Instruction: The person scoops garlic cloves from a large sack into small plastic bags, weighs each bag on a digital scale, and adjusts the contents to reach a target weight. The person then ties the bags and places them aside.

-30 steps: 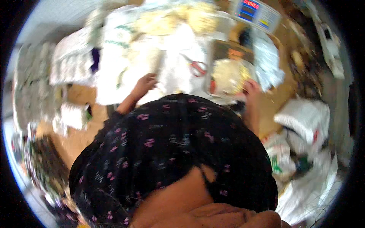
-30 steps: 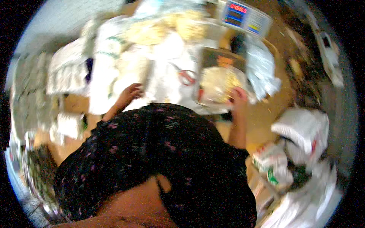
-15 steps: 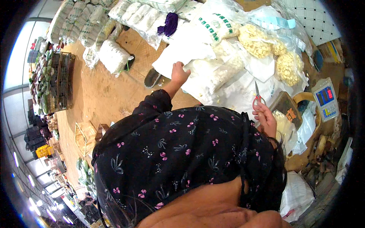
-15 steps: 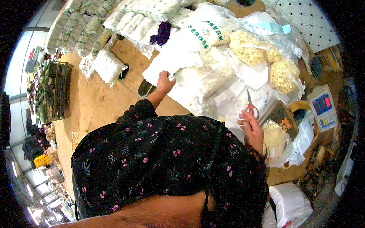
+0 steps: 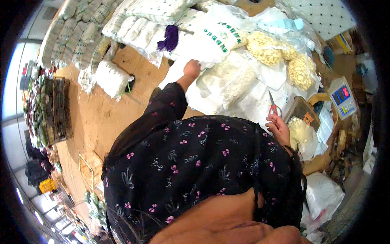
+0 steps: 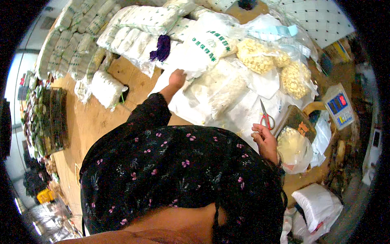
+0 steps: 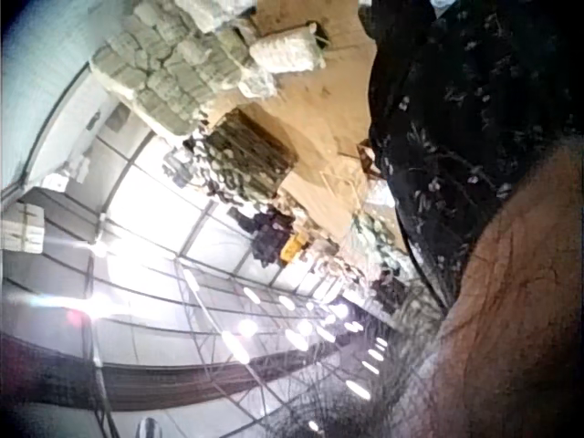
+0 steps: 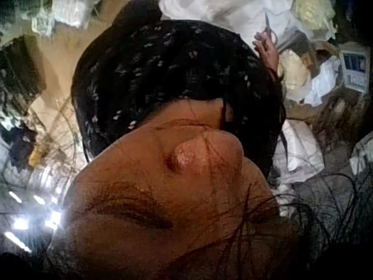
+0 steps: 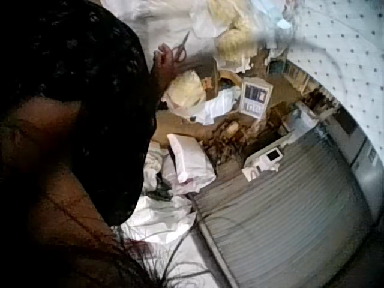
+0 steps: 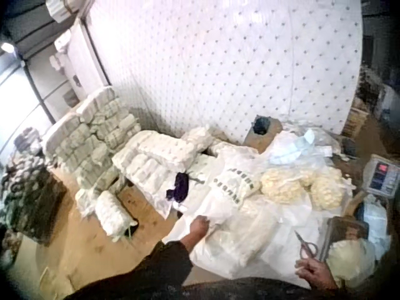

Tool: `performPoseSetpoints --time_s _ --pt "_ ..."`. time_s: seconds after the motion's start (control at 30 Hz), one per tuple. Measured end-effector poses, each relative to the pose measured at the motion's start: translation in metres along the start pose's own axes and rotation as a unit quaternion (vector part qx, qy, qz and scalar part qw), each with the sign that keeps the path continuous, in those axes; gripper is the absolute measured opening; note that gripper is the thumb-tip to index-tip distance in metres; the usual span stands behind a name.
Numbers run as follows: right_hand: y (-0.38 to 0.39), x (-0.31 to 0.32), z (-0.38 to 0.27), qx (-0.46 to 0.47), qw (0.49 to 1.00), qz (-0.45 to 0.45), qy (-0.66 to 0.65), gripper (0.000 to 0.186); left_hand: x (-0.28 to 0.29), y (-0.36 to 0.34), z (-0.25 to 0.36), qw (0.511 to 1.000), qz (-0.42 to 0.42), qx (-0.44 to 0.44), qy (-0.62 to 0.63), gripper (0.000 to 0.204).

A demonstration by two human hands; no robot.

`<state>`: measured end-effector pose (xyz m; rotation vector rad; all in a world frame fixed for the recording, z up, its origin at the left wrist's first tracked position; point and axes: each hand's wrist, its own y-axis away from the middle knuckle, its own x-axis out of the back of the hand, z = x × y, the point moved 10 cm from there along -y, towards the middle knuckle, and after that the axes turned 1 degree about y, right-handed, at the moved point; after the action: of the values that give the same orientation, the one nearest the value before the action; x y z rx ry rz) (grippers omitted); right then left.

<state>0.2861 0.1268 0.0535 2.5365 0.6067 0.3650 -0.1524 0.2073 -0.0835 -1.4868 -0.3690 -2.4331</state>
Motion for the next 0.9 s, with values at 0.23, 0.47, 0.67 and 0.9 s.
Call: performPoseSetpoints --time_s 0.23,0.47,0.67,0.9 --pt "-0.008 0.004 0.018 0.068 0.997 0.005 0.038 0.036 0.113 0.041 0.078 0.98 -0.052 -0.028 0.19 0.034" --pt "-0.028 0.022 0.019 0.162 0.954 0.019 -0.253 0.071 0.155 0.105 0.276 0.854 -0.136 -0.097 0.492 0.022" --pt "-0.013 0.033 0.022 0.187 0.797 -0.099 -0.566 0.083 0.149 0.149 0.424 0.665 -0.228 -0.102 0.704 0.03" --pt "0.103 0.148 0.024 0.291 0.745 0.001 -0.6 0.092 0.091 0.274 0.555 0.636 -0.47 -0.26 0.553 0.037"
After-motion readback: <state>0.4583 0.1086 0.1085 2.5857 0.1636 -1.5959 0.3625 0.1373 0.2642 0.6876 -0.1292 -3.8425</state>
